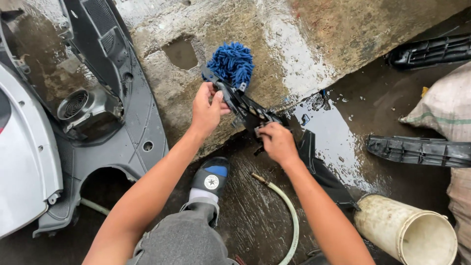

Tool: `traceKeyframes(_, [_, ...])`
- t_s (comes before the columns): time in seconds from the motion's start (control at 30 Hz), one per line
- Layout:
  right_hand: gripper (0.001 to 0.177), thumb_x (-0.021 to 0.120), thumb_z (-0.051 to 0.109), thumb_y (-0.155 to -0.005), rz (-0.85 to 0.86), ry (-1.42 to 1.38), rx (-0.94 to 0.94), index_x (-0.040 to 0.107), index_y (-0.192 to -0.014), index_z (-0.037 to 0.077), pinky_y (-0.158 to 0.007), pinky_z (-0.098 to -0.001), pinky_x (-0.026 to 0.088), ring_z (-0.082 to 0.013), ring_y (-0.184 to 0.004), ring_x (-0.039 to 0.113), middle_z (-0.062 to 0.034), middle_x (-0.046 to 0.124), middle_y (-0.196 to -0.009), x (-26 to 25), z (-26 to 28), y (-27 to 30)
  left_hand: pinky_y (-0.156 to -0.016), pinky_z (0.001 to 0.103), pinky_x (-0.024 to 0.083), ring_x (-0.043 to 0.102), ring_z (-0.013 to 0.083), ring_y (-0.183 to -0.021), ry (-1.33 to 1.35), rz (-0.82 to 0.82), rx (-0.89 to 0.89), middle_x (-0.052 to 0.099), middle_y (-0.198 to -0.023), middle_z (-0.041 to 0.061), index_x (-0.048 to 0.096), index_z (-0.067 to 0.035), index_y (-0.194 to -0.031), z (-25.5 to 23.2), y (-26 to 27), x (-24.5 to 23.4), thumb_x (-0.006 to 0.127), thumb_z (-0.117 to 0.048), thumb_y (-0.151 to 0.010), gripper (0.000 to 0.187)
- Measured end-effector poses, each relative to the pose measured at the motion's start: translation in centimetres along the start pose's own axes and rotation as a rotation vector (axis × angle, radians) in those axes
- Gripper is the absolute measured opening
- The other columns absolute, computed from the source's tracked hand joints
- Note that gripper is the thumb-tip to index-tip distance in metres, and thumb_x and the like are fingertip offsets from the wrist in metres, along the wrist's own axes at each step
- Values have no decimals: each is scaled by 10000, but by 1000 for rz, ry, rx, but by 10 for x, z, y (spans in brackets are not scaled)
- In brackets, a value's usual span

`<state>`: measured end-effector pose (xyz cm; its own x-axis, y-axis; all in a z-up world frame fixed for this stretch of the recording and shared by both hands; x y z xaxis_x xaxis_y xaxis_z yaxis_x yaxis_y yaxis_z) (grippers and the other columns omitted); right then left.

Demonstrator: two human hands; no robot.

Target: Cleaning a black plastic automotive part using a brush and a microfiber cloth

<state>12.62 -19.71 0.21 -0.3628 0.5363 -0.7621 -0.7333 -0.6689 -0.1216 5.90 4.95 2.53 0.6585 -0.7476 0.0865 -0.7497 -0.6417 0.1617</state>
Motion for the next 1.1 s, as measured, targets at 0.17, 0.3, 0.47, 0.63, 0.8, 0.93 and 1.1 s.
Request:
traceKeyframes(0.17, [191, 746, 212, -848, -63, -242, 281, 810, -1028, 220, -886, -383, 565, -247, -999, 729, -16, 772, -1002, -45, 37, -12, -608, 475, 699, 757, 385, -698, 3, 27, 35, 635, -970, 177, 560, -19, -1181, -18, 3, 18, 554, -93, -1035, 164])
traceKeyframes(0.3, [347, 760, 456, -828, -68, -258, 438, 794, -1110, 258, -892, -412, 567, -283, -1046, 714, -46, 763, -1057, -69, 115, -33, -565, 444, 696, 764, 369, -695, -68, 32, 88, 664, -953, 175, 594, -32, -1149, -44, 7, 28, 594, -102, -1015, 152])
traceKeyframes(0.47, [215, 776, 331, -797, -231, -126, 458, 795, -999, 260, -845, -443, 581, -326, -975, 719, -58, 758, -944, -46, 113, -34, -621, 451, 701, 752, 418, -738, -16, 34, 106, 642, -961, 235, 546, 17, -1074, -39, 11, 35, 559, -94, -1025, 121])
traceKeyframes(0.63, [131, 689, 222, -865, -447, -35, 291, 771, -939, 151, -749, -473, 578, -372, -877, 726, -118, 728, -850, -50, 126, -28, -628, 458, 708, 751, 429, -753, -19, 38, 118, 638, -951, 245, 531, 27, -1045, -54, 23, 37, 560, -93, -1022, 126])
traceKeyframes(0.8, [115, 683, 112, -815, -663, -233, 374, 780, -877, 120, -772, -403, 570, -329, -865, 740, -121, 750, -831, -61, 128, -17, -628, 451, 711, 756, 393, -755, -37, 81, 133, 634, -940, 239, 509, 20, -1021, -71, 28, 37, 540, -102, -1036, 126])
traceKeyframes(0.93, [176, 705, 55, -794, -867, -422, 469, 696, -964, 101, -798, -327, 530, -206, -841, 702, -78, 705, -859, -64, 84, 2, -625, 448, 710, 754, 383, -752, -22, 67, 125, 633, -943, 237, 507, 17, -1043, -77, 29, 39, 554, -104, -1029, 130])
traceKeyframes(1.1, [146, 731, 45, -917, -609, -215, 59, 726, -1063, 42, -961, -446, 514, -340, -1053, 676, -140, 691, -1042, -85, 133, -17, -615, 454, 704, 751, 355, -764, -32, 60, 146, 624, -931, 208, 527, -2, -1066, -80, 29, 46, 550, -142, -1032, 146])
Point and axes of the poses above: each hand's wrist, its own y-axis away from the middle knuckle, its own x-axis out of the palm, z = x × y, the point moved 7 cm from there along -y, towards the middle knuckle
